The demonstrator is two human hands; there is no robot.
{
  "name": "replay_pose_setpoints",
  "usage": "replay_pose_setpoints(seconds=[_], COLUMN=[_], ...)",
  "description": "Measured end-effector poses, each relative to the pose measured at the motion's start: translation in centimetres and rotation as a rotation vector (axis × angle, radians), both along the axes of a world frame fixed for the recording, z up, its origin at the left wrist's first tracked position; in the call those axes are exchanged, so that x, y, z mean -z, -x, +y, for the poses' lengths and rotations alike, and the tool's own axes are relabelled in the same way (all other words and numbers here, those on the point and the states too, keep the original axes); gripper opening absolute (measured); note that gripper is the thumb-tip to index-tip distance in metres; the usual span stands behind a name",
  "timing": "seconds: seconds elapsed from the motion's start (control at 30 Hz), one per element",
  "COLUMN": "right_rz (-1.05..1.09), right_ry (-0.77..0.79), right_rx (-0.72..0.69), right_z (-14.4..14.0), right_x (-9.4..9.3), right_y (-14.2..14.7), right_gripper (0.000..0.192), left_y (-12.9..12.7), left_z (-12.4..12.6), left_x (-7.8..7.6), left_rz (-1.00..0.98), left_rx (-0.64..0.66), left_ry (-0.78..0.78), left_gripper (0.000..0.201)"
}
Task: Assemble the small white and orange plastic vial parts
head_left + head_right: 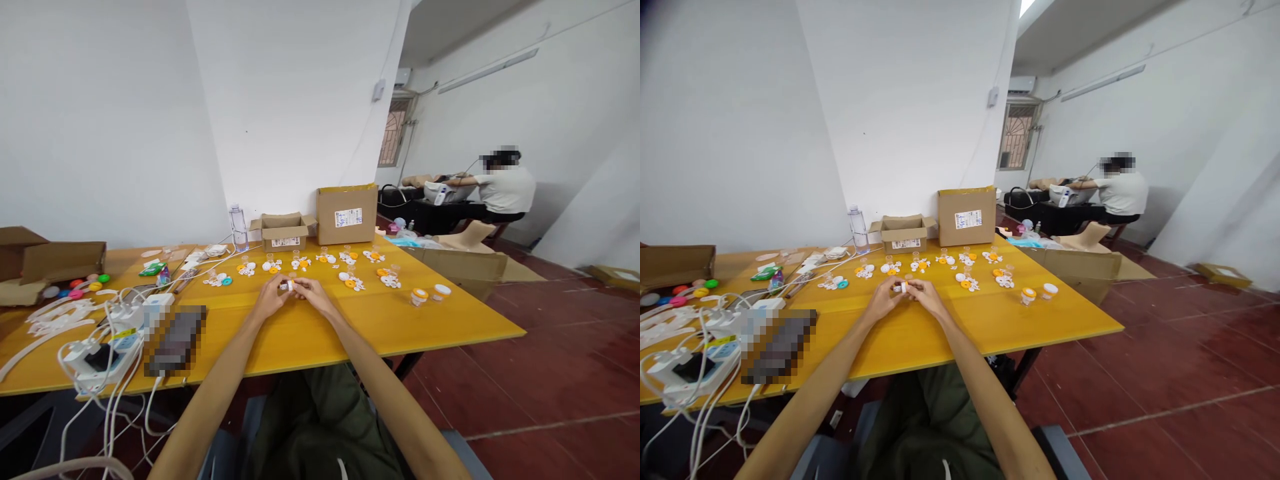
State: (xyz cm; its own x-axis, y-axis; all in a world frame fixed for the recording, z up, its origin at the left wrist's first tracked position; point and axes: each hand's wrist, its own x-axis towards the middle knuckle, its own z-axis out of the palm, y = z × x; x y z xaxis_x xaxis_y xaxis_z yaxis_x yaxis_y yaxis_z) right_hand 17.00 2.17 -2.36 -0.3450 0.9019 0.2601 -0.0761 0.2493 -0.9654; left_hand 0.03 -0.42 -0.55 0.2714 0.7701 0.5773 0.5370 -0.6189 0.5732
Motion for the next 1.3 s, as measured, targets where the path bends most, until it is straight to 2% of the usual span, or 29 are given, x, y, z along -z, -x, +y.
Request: replay_pose_setpoints(seconds=[0.8, 0.93, 1.13, 1.3], right_rz=[-0.035, -0.011, 0.022, 0.042], right_ry=[-0.017, 0.0, 0.017, -0.003], right_rx=[-0.002, 0.006, 0.039, 0.041], right_z=[0.13, -0.06, -0.01, 0.17], right_x=[-0.2, -0.4, -0.38, -0.18], right_y=[0.23, 0.21, 0.29, 0.28], right_gripper=[0.042, 0.04, 0.038, 0.039], left_y=[0.26, 0.16, -0.02, 0.03], left_z=[0.21, 0.28, 0.44, 0.52], left_x=[0.29, 0.26, 0.44, 0.3], left_rz=[-0.018, -0.047, -0.14, -0.186], left_rx=[0.018, 0.027, 0.038, 0.077], left_ry=[-0.07, -0.035, 0.067, 0.143], left_gripper=[0.024, 0.025, 0.041, 0.032])
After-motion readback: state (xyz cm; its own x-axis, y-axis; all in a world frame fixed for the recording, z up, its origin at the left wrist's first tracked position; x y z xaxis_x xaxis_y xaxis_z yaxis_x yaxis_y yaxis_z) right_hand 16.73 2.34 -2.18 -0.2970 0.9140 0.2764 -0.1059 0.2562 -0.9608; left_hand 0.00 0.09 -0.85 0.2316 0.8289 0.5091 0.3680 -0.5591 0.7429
